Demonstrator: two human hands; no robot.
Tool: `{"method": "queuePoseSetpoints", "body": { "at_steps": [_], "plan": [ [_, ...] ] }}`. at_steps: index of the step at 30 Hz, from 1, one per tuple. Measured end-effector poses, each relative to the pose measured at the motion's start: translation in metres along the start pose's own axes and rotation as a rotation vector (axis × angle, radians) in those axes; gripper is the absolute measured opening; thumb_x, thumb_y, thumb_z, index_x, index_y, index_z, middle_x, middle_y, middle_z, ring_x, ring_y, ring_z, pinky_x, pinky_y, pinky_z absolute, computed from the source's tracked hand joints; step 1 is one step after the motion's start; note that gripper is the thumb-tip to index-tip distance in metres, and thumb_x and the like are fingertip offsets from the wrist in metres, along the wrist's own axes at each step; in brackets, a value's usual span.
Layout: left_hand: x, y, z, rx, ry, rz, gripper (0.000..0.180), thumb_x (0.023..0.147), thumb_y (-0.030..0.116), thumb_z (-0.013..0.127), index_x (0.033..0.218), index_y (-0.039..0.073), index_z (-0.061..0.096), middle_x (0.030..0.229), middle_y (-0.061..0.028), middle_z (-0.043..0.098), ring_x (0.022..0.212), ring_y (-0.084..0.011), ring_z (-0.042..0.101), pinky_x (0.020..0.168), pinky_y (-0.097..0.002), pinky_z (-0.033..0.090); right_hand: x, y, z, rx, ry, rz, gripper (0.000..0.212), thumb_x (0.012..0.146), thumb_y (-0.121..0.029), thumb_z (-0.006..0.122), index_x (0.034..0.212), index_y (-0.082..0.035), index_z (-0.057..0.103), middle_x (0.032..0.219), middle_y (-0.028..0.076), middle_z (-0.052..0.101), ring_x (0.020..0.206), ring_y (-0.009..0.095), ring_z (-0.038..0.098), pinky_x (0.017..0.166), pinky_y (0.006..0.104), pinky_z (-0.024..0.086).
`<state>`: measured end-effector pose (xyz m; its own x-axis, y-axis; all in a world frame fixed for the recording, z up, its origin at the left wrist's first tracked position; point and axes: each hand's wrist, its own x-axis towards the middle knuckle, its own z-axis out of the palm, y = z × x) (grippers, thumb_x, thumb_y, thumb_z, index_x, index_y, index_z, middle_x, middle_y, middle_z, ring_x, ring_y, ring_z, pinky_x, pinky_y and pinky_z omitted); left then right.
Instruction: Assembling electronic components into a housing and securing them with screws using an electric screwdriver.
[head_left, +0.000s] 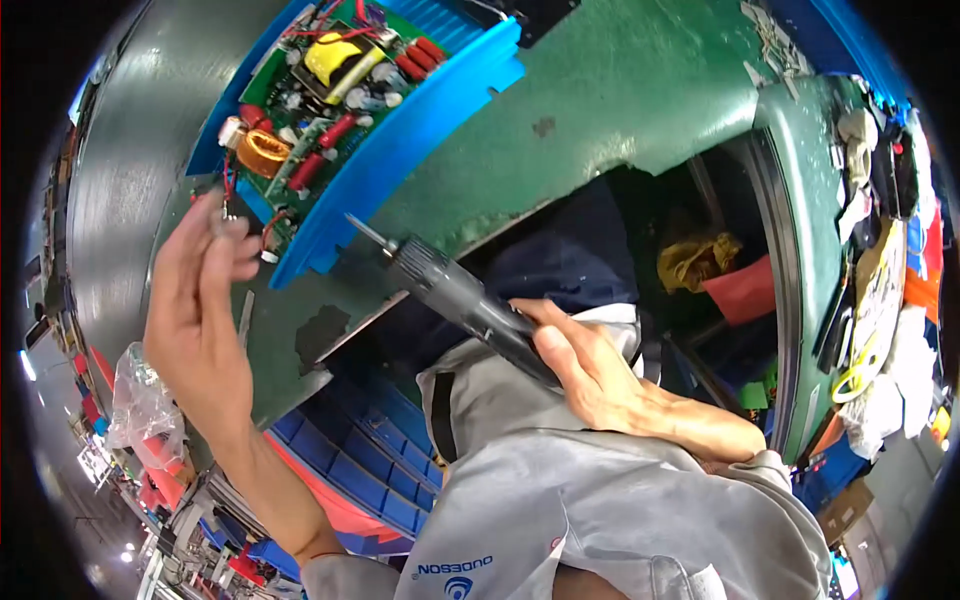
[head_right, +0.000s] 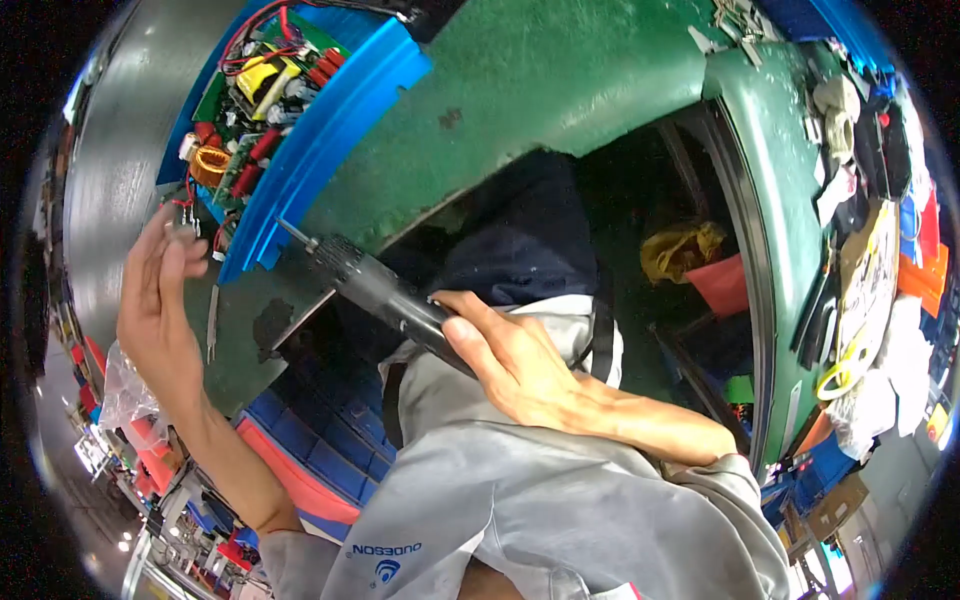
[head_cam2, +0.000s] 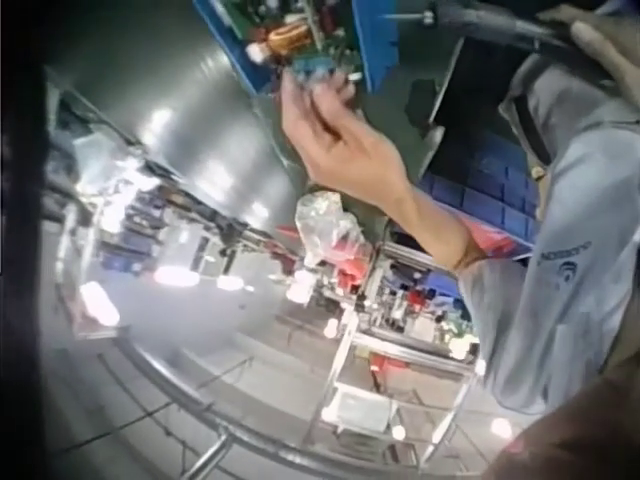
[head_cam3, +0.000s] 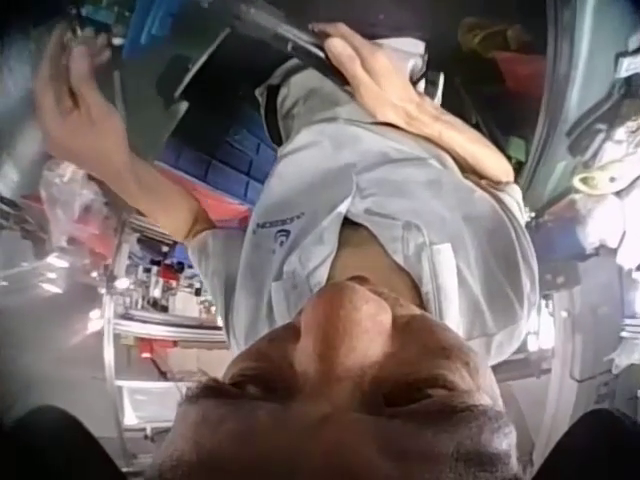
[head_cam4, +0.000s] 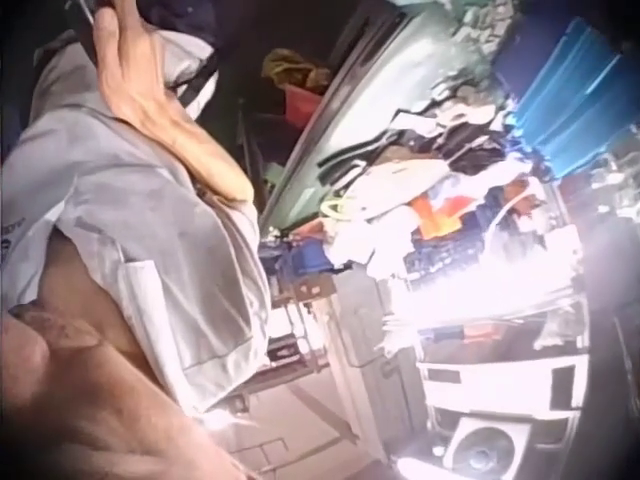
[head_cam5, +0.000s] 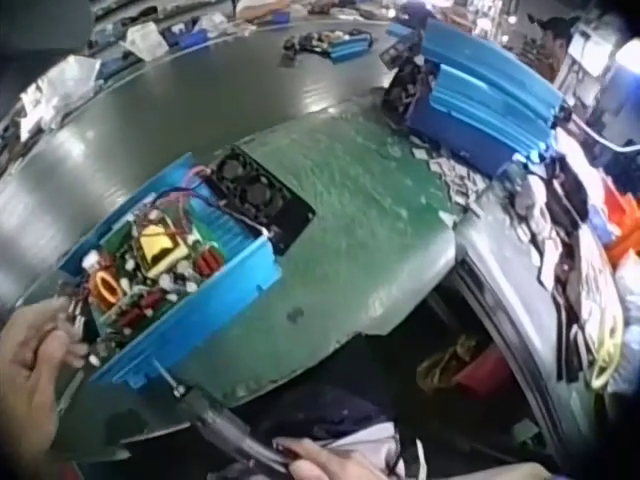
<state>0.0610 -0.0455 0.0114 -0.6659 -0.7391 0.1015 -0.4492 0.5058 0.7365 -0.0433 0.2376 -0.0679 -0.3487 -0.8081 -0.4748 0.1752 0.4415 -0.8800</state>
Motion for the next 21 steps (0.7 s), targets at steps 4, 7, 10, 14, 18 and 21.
{"method": "queuePoseSetpoints", "body": {
  "at_steps": [4, 7, 10, 14, 18, 21],
  "plan": [
    [0.005, 0.012, 0.012, 0.040, -0.146, 0.053, 0.019, 0.101, 0.005, 0.061, 0.115, -0.003, 0.070, 0.101, -0.0086, 0.071, 0.091, -0.0134, 0.068, 0.082, -0.0260, 0.053, 0.000, -0.001, 0.003, 0.013, 0.002, -0.043, 0.049, 0.110, -0.036, 0.033, 0.141, -0.001, 0.047, 0.064, 0.009, 0.048, 0.059, 0.020, 0.052, 0.059, 0.0359, 0.041],
    [0.008, 0.021, 0.017, 0.289, -0.125, 0.185, 0.013, 0.095, 0.004, 0.067, 0.107, 0.001, 0.074, 0.104, -0.0063, 0.071, 0.094, -0.0153, 0.068, 0.083, -0.0277, 0.052, 0.001, -0.001, 0.003, 0.009, -0.006, -0.040, 0.050, 0.110, -0.038, 0.033, 0.140, 0.000, 0.048, 0.065, 0.011, 0.051, 0.060, 0.023, 0.056, 0.061, 0.0377, 0.043],
    [0.010, 0.025, 0.015, 0.486, -0.147, 0.384, 0.011, 0.090, 0.005, 0.072, 0.100, 0.002, 0.075, 0.115, -0.0065, 0.069, 0.100, -0.0187, 0.066, 0.085, -0.0299, 0.052, 0.001, 0.000, 0.004, 0.007, 0.003, -0.061, 0.051, 0.110, -0.040, 0.034, 0.138, 0.001, 0.049, 0.067, 0.014, 0.054, 0.063, 0.028, 0.060, 0.063, 0.0396, 0.045],
    [0.017, 0.021, 0.012, 0.488, -0.198, 0.347, 0.010, 0.086, 0.004, 0.074, 0.096, 0.002, 0.076, 0.130, -0.0086, 0.064, 0.110, -0.0237, 0.063, 0.091, -0.0329, 0.050, 0.004, 0.003, 0.005, -0.014, 0.029, -0.113, 0.052, 0.110, -0.040, 0.034, 0.137, 0.002, 0.050, 0.070, 0.017, 0.058, 0.067, 0.033, 0.063, 0.067, 0.0410, 0.048],
    [0.029, 0.012, 0.005, 0.566, -0.285, 0.490, 0.010, 0.086, 0.003, 0.073, 0.095, 0.003, 0.076, 0.145, -0.0109, 0.056, 0.129, -0.0281, 0.054, 0.106, -0.0392, 0.043, 0.008, 0.005, 0.006, -0.022, 0.039, -0.158, 0.051, 0.110, -0.039, 0.035, 0.137, 0.002, 0.049, 0.071, 0.018, 0.059, 0.068, 0.034, 0.063, 0.068, 0.0416, 0.048],
    [0.031, 0.008, 0.005, 0.535, -0.332, 0.452, 0.010, 0.087, 0.002, 0.072, 0.096, 0.003, 0.077, 0.151, -0.0116, 0.052, 0.139, -0.0295, 0.048, 0.113, -0.0429, 0.038, 0.007, 0.000, 0.004, -0.006, 0.024, -0.129, 0.053, 0.110, -0.041, 0.034, 0.136, 0.003, 0.050, 0.072, 0.018, 0.059, 0.069, 0.032, 0.062, 0.069, 0.0408, 0.048]
  ]
}}
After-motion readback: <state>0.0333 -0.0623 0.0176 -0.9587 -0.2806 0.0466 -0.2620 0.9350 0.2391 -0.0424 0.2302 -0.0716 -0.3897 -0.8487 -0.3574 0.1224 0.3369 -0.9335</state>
